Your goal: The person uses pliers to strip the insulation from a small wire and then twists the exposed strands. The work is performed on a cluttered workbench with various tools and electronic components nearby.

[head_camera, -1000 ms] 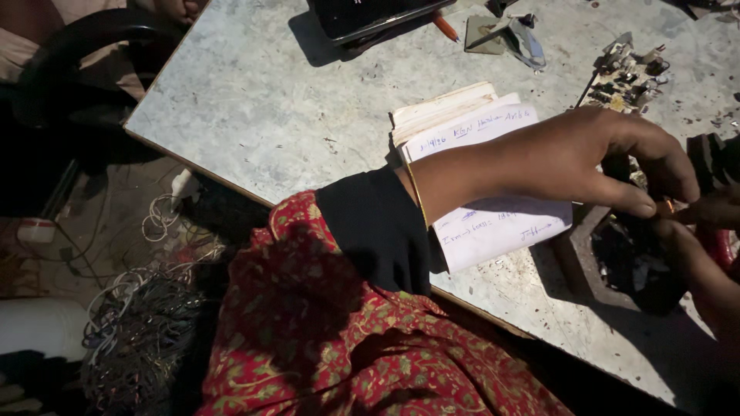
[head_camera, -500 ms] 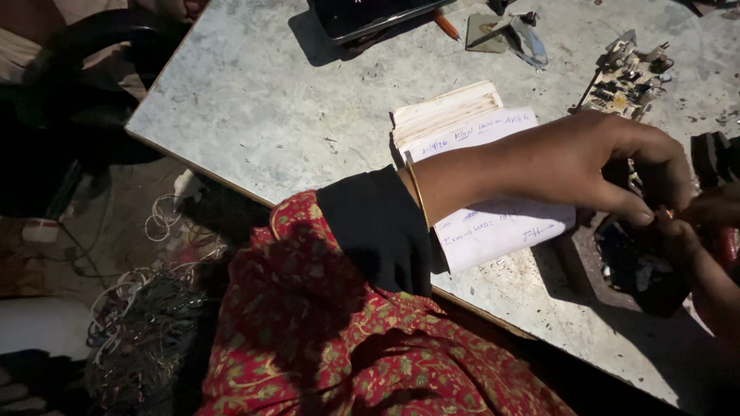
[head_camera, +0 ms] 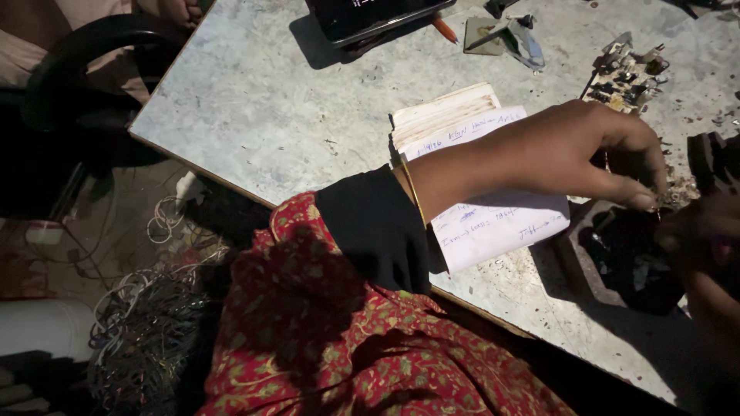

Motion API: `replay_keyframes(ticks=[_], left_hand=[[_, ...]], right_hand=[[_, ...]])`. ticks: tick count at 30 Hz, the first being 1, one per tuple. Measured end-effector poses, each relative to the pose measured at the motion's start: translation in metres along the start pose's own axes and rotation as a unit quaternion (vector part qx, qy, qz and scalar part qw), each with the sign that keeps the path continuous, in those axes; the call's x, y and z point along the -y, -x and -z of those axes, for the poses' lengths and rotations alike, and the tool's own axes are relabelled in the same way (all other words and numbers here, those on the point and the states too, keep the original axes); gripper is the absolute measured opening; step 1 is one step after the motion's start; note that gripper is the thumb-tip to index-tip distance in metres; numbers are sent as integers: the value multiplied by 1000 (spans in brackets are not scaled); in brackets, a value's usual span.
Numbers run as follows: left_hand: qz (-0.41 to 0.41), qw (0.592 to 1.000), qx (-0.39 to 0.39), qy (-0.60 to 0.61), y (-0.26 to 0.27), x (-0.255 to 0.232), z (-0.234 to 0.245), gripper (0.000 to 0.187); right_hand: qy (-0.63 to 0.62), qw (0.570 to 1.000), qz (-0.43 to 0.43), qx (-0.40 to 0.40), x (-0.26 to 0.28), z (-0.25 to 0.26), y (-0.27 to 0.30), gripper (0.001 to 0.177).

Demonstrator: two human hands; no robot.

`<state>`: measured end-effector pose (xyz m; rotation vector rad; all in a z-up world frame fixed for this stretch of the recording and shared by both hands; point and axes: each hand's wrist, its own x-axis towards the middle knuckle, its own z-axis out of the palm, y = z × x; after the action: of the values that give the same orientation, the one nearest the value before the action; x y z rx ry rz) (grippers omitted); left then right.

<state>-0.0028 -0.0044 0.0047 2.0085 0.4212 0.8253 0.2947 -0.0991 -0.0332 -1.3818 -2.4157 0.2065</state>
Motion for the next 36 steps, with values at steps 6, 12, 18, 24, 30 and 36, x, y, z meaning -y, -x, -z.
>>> replay_keyframes(ticks=[6,12,18,24,30,36], left_hand=[[-18,999,2,46,-2,4,11,30],[-3,995,-14,103,1,-3,7,33],[-49,992,-61,94,6,-6,5,30],[-43,995,-80,-42,9,-10,8,24],[-101,988,-101,-55,5,-2,1,26],[-70,993,-98,-10,7,-1,0,26]], right_hand=[[-203,976,-77,-16,-26,-13,0,22],[-166,980,-103,-27,-37,-20,3,21],[-188,976,-105,-24,-30,-18,2,24],[-183,976,-120,-18,-30,-20,5,28],[-197,966,-166,3,-22,-21,16,32],[-211,958,-195,1,3,-13,8,37]])
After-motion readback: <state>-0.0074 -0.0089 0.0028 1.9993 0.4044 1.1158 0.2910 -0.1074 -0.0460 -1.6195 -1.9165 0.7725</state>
